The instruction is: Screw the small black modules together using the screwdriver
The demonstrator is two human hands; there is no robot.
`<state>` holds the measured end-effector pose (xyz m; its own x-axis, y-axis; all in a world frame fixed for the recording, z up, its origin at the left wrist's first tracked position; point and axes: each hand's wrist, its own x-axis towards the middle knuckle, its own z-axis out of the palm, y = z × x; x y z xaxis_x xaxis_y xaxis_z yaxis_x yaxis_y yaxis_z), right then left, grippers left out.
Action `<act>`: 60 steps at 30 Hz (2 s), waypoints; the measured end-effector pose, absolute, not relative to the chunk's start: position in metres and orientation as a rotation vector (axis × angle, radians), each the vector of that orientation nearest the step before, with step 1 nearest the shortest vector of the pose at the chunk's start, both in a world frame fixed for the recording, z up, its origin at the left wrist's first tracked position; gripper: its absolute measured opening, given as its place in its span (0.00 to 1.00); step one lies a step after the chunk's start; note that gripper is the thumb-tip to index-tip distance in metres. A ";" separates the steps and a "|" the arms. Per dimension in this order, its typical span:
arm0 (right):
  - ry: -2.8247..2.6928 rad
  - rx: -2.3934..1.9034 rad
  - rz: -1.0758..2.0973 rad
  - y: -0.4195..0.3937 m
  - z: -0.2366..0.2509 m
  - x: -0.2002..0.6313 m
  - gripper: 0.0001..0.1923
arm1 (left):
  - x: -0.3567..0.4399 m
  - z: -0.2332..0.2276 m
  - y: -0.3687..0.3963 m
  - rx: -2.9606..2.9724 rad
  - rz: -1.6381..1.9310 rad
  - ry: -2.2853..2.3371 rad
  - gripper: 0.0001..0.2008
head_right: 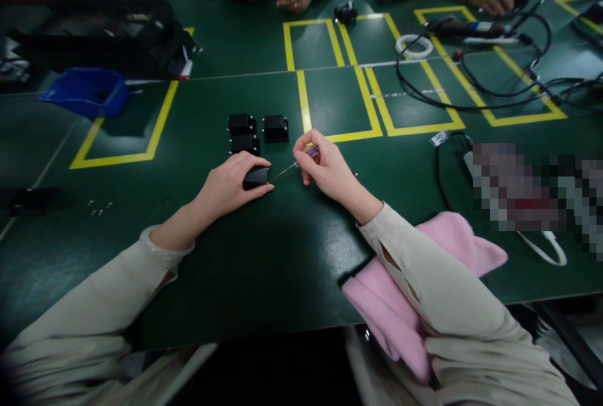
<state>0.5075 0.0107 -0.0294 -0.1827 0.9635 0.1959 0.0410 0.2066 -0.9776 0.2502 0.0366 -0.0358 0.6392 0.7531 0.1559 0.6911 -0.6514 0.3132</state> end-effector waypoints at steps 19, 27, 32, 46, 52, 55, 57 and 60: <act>-1.473 -1.027 1.149 0.012 -0.030 0.507 0.20 | 0.250 -0.036 0.036 2.632 0.411 1.181 0.19; -1.473 -1.013 1.162 0.012 -0.030 0.507 0.19 | 0.250 -0.036 0.036 2.624 0.411 1.183 0.19; -1.482 -1.020 1.154 0.011 -0.029 0.508 0.18 | 0.250 -0.035 0.036 2.626 0.407 1.178 0.20; -1.469 -0.998 1.148 0.012 -0.031 0.507 0.20 | 0.250 -0.037 0.036 2.643 0.406 1.177 0.19; -1.473 -1.002 1.149 0.012 -0.031 0.507 0.20 | 0.250 -0.036 0.037 2.643 0.398 1.182 0.19; -1.491 -1.021 1.135 0.012 -0.031 0.508 0.22 | 0.250 -0.036 0.037 2.635 0.406 1.182 0.19; -1.490 -1.019 1.136 0.012 -0.031 0.508 0.20 | 0.250 -0.036 0.036 2.634 0.407 1.180 0.19; -1.486 -0.998 1.152 0.011 -0.029 0.508 0.15 | 0.250 -0.036 0.036 2.635 0.410 1.173 0.20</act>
